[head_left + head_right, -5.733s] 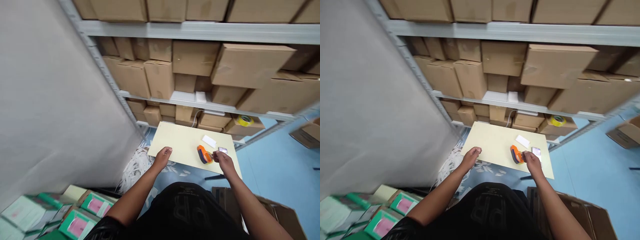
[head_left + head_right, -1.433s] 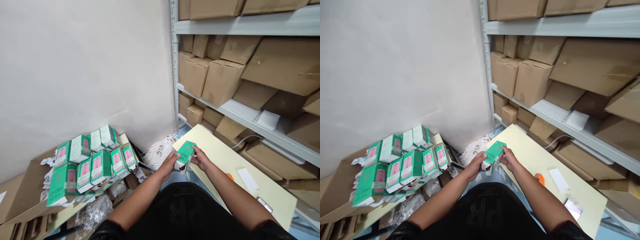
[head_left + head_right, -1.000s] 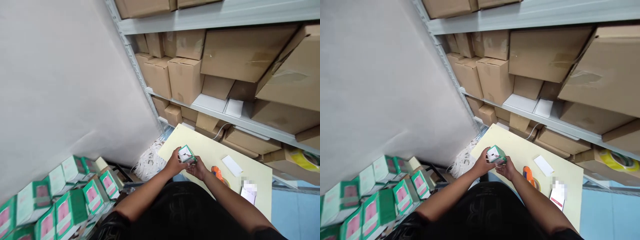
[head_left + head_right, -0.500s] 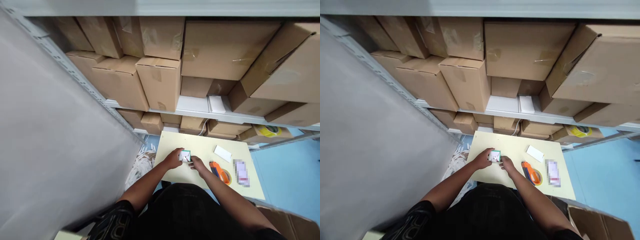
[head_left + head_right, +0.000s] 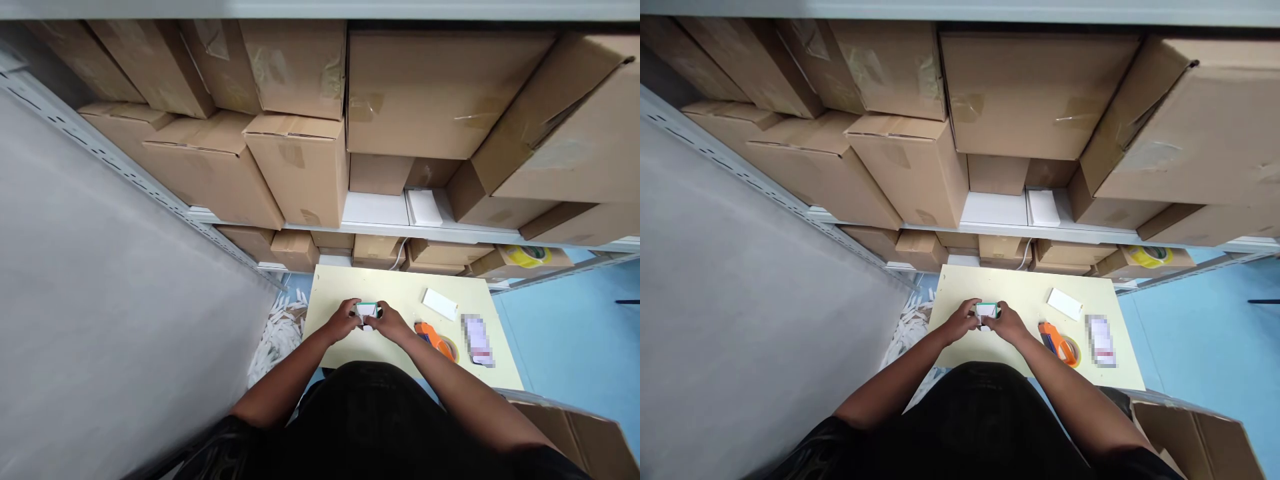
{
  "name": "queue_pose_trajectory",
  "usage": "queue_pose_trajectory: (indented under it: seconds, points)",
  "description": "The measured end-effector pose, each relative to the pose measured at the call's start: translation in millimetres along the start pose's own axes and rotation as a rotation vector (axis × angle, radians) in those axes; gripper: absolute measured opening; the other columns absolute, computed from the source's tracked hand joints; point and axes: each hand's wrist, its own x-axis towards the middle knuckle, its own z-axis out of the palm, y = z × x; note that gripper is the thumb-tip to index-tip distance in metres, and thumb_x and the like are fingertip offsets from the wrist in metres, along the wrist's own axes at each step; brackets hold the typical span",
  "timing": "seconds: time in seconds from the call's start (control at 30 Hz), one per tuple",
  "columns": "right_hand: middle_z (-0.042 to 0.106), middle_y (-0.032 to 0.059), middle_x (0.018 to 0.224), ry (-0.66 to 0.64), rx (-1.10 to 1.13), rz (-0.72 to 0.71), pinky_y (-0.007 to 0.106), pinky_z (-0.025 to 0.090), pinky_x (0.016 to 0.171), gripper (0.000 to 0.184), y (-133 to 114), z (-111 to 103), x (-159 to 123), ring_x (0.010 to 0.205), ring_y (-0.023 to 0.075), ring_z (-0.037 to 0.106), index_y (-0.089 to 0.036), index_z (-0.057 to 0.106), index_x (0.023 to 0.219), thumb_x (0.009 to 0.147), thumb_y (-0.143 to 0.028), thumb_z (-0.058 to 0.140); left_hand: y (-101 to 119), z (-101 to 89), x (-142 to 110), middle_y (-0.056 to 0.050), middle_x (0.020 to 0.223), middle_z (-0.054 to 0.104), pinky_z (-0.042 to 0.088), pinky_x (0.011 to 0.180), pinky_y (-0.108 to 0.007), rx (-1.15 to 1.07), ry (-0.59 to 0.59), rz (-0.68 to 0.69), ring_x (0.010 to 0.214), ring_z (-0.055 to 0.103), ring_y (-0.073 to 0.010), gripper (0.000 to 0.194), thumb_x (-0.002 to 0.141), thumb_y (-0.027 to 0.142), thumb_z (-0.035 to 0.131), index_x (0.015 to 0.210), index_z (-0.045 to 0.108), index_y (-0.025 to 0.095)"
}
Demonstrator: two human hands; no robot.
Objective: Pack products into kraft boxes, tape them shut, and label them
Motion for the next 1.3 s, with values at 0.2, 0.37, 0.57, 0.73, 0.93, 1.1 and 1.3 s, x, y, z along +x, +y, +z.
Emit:
queue_pose_trajectory:
  seconds: [0.2, 0.37, 0.57, 0.73, 0.93, 1.1, 1.3]
  points:
    - [0.075, 0.009, 0.097, 0.027, -0.043, -0.02, 0.029, 0.045, 0.068, 0.045, 0.7, 0.5, 0.5, 0.082, 0.0223, 0.068, -0.018, 0.062, 0.127, 0.086, -0.035, 0.061, 8.4, 7.7, -7.6, -0.013, 0.141, 0.052, 0.052, 0.1, -0.039, 0.17, 0.121, 0.035, 0.117, 0.06, -0.0279, 0.073, 0.069, 0.033, 0.08, 0.136, 0.055, 0.02]
    - [0.074, 0.0023, 0.089, -0.064, 0.212, -0.118, 0.026, 0.047, 0.066, 0.029, 23.4, 3.1, -2.1, 0.078, 0.0179, 0.067, -0.024, 0.069, 0.11, 0.091, -0.031, 0.048, 16.5, 9.3, -9.5, -0.015, 0.136, 0.059, 0.053, 0.098, -0.04, 0.233, 0.202, -0.027, 0.114, 0.063, -0.0286, 0.069, 0.072, 0.036, 0.079, 0.134, 0.056, 0.017]
    - [0.074, 0.0011, 0.095, 0.085, 0.142, -0.187, 0.028, 0.047, 0.068, 0.03, 37.6, 5.4, -7.9, 0.073, 0.0179, 0.066, -0.026, 0.057, 0.121, 0.092, -0.03, 0.051, 13.9, 8.7, -17.7, -0.011, 0.143, 0.056, 0.058, 0.076, -0.031, 0.024, 0.194, -0.051, 0.098, 0.067, -0.0187, 0.045, 0.088, 0.026, 0.058, 0.132, 0.049, 0.025]
    - [0.068, 0.008, 0.112, 0.236, -0.083, -0.412, 0.035, 0.051, 0.081, 0.021, 34.7, 6.2, -16.2, 0.091, 0.0228, 0.066, -0.024, 0.061, 0.112, 0.099, -0.029, 0.045, 3.4, 8.5, -27.1, -0.007, 0.122, 0.06, 0.052, 0.102, -0.038, 0.308, 0.319, 0.288, 0.109, 0.063, -0.0199, 0.017, 0.094, 0.021, 0.051, 0.108, 0.061, 0.022]
    - [0.063, 0.0096, 0.122, 0.244, -0.184, -0.59, 0.037, 0.054, 0.091, 0.031, 41.8, 7.8, -18.0, 0.103, 0.0233, 0.063, -0.025, 0.074, 0.105, 0.095, -0.015, 0.046, 0.9, 17.3, -24.1, -0.007, 0.119, 0.063, 0.049, 0.108, -0.04, 0.34, 0.369, 0.312, 0.115, 0.063, -0.0216, 0.014, 0.089, 0.018, 0.058, 0.097, 0.069, 0.022]
    - [0.064, 0.0072, 0.122, 0.235, -0.167, -0.593, 0.036, 0.055, 0.092, 0.036, 47.1, 9.7, -19.8, 0.104, 0.0225, 0.064, -0.027, 0.077, 0.102, 0.093, -0.011, 0.046, -0.6, 22.8, -29.3, -0.005, 0.129, 0.063, 0.049, 0.108, -0.036, 0.348, 0.37, 0.312, 0.122, 0.062, -0.0204, 0.02, 0.089, 0.016, 0.058, 0.102, 0.071, 0.023]
    - [0.062, 0.0074, 0.128, 0.252, -0.243, -0.603, 0.036, 0.054, 0.097, 0.042, 50.7, 12.8, -21.2, 0.116, 0.0242, 0.061, -0.028, 0.077, 0.108, 0.091, -0.006, 0.046, -8.8, 21.8, -32.9, -0.004, 0.136, 0.063, 0.048, 0.111, -0.036, 0.374, 0.362, 0.341, 0.126, 0.062, -0.0194, 0.019, 0.092, 0.016, 0.057, 0.095, 0.073, 0.024]
